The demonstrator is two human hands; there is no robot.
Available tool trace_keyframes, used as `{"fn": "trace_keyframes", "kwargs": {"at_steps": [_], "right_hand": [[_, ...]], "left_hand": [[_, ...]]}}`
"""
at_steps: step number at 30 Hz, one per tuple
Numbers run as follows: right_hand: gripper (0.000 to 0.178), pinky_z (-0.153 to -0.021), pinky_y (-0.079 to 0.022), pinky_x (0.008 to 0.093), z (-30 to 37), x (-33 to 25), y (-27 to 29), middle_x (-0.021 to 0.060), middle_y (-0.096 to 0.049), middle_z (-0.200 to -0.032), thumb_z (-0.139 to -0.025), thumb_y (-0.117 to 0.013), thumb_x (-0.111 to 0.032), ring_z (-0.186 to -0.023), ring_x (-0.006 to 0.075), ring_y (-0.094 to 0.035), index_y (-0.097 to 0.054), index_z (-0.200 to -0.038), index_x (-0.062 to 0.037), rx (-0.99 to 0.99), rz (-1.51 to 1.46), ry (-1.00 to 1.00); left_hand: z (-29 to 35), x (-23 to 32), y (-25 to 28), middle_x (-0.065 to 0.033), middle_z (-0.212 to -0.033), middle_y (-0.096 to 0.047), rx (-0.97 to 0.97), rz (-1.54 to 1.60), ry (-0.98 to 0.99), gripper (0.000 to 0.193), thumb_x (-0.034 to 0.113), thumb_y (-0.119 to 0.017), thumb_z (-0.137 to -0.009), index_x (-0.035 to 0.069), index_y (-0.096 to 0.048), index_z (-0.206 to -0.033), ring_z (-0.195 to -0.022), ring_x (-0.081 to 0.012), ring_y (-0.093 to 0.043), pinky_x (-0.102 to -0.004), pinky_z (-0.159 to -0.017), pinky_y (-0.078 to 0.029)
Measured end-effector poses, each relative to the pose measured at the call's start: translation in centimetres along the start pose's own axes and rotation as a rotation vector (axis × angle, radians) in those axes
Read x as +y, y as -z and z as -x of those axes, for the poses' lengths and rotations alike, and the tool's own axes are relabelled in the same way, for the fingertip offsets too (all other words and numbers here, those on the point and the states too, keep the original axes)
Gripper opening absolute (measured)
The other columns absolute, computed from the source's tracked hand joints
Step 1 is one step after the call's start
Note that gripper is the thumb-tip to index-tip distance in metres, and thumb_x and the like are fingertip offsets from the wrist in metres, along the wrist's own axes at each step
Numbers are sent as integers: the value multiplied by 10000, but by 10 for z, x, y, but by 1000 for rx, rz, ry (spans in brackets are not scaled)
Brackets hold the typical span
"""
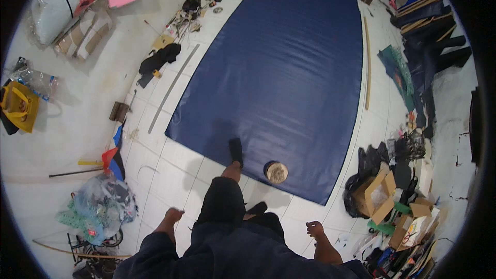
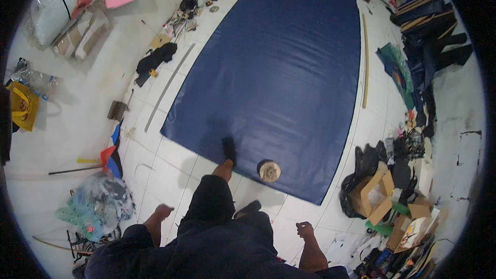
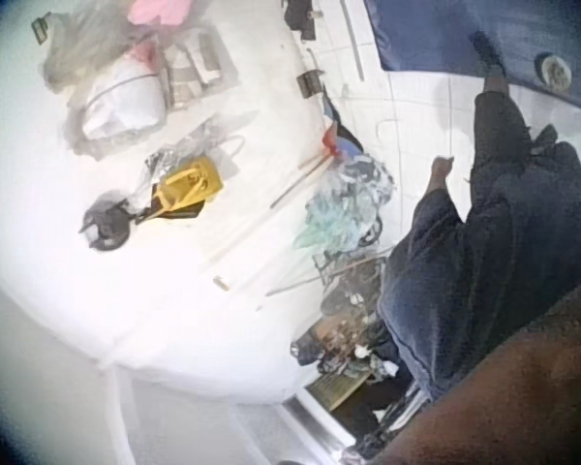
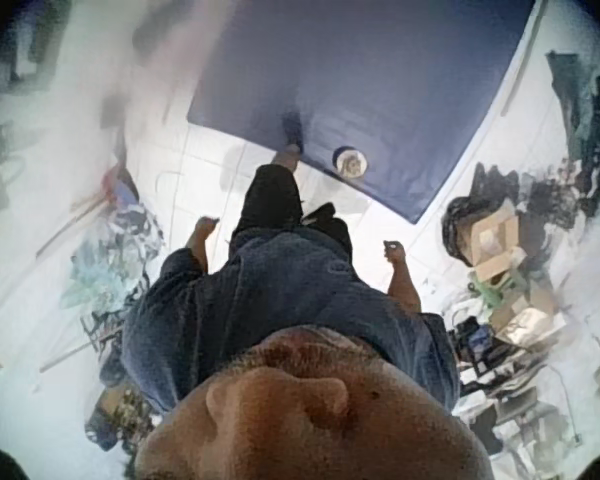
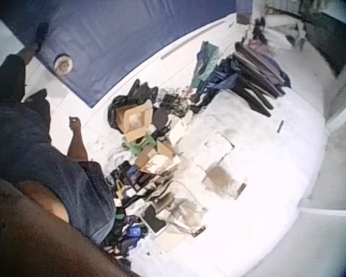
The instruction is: The person spreads a piece of blue fabric on the floor, places a circular weight on one corner, aligns a long wooden rod along the edge, and cuts a straight line through the fabric using shears.
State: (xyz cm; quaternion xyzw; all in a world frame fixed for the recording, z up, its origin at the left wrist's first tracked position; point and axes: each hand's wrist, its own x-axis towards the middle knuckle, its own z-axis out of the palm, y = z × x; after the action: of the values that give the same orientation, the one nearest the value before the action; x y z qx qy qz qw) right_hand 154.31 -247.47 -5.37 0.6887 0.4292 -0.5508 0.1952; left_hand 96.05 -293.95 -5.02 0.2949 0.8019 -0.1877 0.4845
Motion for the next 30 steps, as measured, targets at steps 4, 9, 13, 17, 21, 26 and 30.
{"fn": "trace_keyframes", "kwargs": {"at_steps": [4, 9, 13, 17, 21, 26, 30], "right_hand": [[348, -438, -442, 294, -15, -103, 46, 83, -620, -727, -881, -708, -289, -553, 152, -572, -589, -1024, 5, 154, -74, 140], [278, -484, -452, 282, -28, -273, 37, 65, -618, -729, -905, -678, -254, -592, 148, -586, -619, -987, 5, 173, -125, 394], [226, -518, -468, 283, -9, -385, 12, 81, -631, -758, -905, -680, -230, -630, 169, -610, -630, -961, -16, 184, -115, 342], [235, -558, -503, 333, 6, -428, -17, 89, -634, -772, -914, -657, -241, -653, 200, -624, -635, -966, -12, 30, -310, 292], [428, -864, -516, 437, -19, -418, -25, 115, -699, -1041, -921, -559, -409, -958, 274, -666, -671, -1123, -49, -123, 471, 251], [418, -876, -506, 459, -64, -517, 11, 149, -680, -1093, -934, -501, -392, -1014, 321, -644, -656, -1129, -57, -55, 321, 63], [414, -886, -498, 477, -119, -611, 110, 176, -665, -1135, -944, -456, -379, -1059, 358, -627, -644, -1134, -63, -76, 709, 232]], "left_hand": [[-28, 30, 38, -186, -1109, -686, -228, 557, 514, 539, 542, -602, -879, 40, -719, -1034, -985, -333, -676, -460, -875, -521], [-103, 61, 184, -192, -1105, -679, -9, 242, -193, 429, 456, -569, -900, 131, -687, -1154, -1068, -402, -619, -475, -926, -484], [-138, 119, 431, -204, -1149, -659, 363, 732, -106, 488, 431, -661, -858, 49, -658, -1161, -1123, -369, -602, -436, -979, -452], [-157, 137, 642, -175, -1057, -678, 530, 1057, -206, 461, 334, -697, -849, -23, -643, -1135, -993, -247, -648, -356, -881, -497], [-214, 99, 750, -228, -1037, -686, 797, 937, -111, 466, 347, -681, -833, -39, -658, -1093, -1005, -323, -655, -384, -885, -503], [-275, 101, 729, -231, -1053, -686, 570, 813, 35, 514, 392, -662, -829, -39, -662, -1108, -1004, -356, -656, -406, -890, -502], [-283, 128, 692, -178, -985, -699, 81, 802, 222, 393, 266, -640, -859, 81, -639, -1205, -920, -319, -678, -412, -844, -525]]}}
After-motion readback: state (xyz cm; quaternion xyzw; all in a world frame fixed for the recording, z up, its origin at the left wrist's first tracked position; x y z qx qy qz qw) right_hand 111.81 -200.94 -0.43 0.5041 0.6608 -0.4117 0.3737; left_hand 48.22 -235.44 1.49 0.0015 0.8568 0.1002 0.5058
